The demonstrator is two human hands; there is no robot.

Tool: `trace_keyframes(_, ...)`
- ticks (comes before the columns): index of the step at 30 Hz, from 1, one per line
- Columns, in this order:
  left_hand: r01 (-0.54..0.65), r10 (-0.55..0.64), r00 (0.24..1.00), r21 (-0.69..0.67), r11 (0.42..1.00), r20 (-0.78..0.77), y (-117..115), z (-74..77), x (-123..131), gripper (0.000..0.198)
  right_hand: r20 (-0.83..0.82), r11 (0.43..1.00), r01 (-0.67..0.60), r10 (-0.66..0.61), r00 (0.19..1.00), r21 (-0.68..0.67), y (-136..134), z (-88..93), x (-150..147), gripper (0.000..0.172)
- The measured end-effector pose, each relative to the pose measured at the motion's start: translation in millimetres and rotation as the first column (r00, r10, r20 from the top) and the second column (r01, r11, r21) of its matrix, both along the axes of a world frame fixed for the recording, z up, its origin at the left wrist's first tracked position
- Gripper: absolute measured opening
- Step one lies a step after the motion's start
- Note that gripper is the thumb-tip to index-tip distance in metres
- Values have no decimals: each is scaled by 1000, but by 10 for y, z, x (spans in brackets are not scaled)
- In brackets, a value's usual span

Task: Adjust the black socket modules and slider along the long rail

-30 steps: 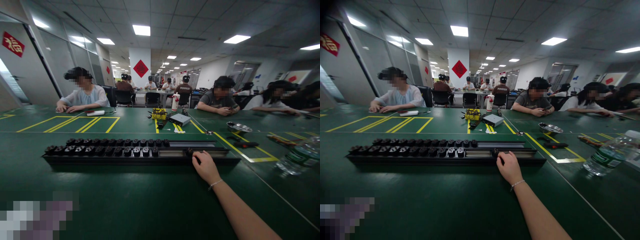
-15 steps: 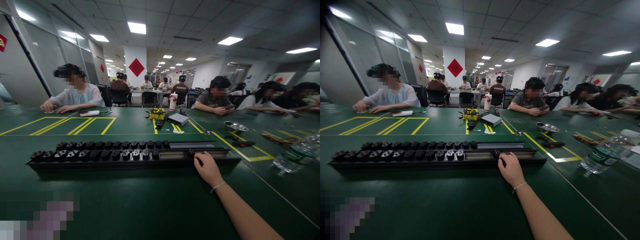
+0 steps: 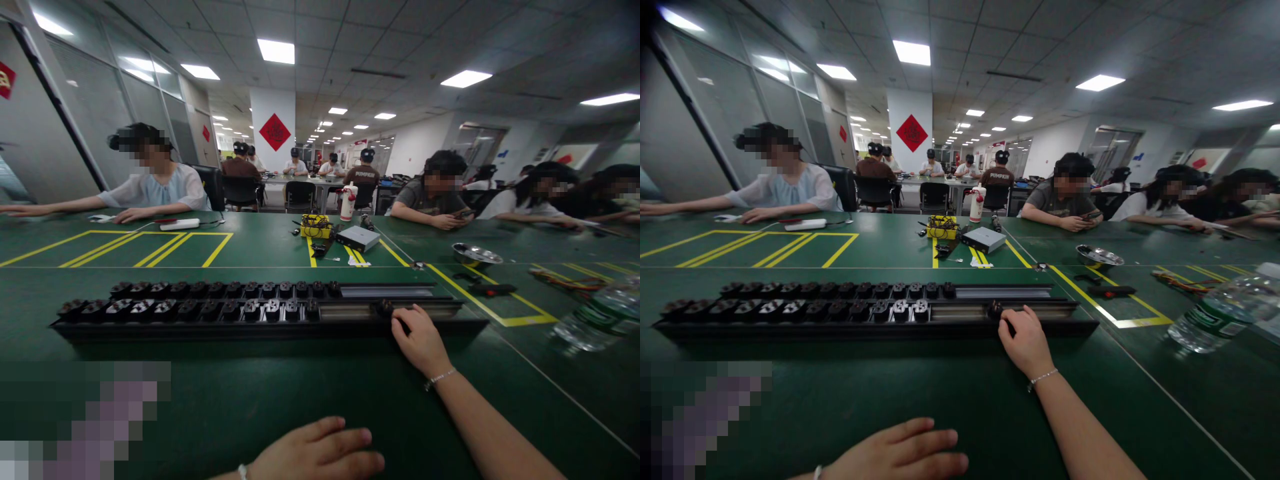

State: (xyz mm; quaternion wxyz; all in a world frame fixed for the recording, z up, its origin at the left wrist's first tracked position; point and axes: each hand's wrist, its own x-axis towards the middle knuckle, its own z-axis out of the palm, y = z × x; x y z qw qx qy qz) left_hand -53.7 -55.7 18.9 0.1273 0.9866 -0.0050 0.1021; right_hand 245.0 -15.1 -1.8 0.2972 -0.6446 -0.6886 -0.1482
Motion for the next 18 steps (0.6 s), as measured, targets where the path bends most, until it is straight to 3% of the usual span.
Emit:
trace_keyframes(2, -89, 91, 996, 91, 992, -11, 16, -6, 62, 41, 9, 1000, 0, 0, 1000, 4, 8, -6, 1, 16)
trace_keyframes(4, -230, 231, 973, 121, 965, 7, 63, -19, 198, 53, 19, 1000, -1, 1, 1000, 10, 15, -7, -3, 16)
trace_keyframes(7, -490, 481, 871, 160, 857, 94, 220, 3, 526, 53, 43, 1000, -4, 3, 999, 29, 19, -2, -14, 16)
trace_keyframes(10, -637, 609, 771, 185, 749, 187, 441, 20, 883, 51, 77, 999, 10, -13, 997, 39, 13, 3, -15, 15)
trace_keyframes(14, -723, 686, 687, 140, 676, 238, 643, -63, 1158, 46, 104, 997, 52, -58, 993, 53, 9, -5, 17, 15)
trace_keyframes(18, -744, 710, 666, 124, 657, 231, 653, -131, 1245, 41, 112, 997, 46, -53, 992, 59, 30, -30, 63, 16)
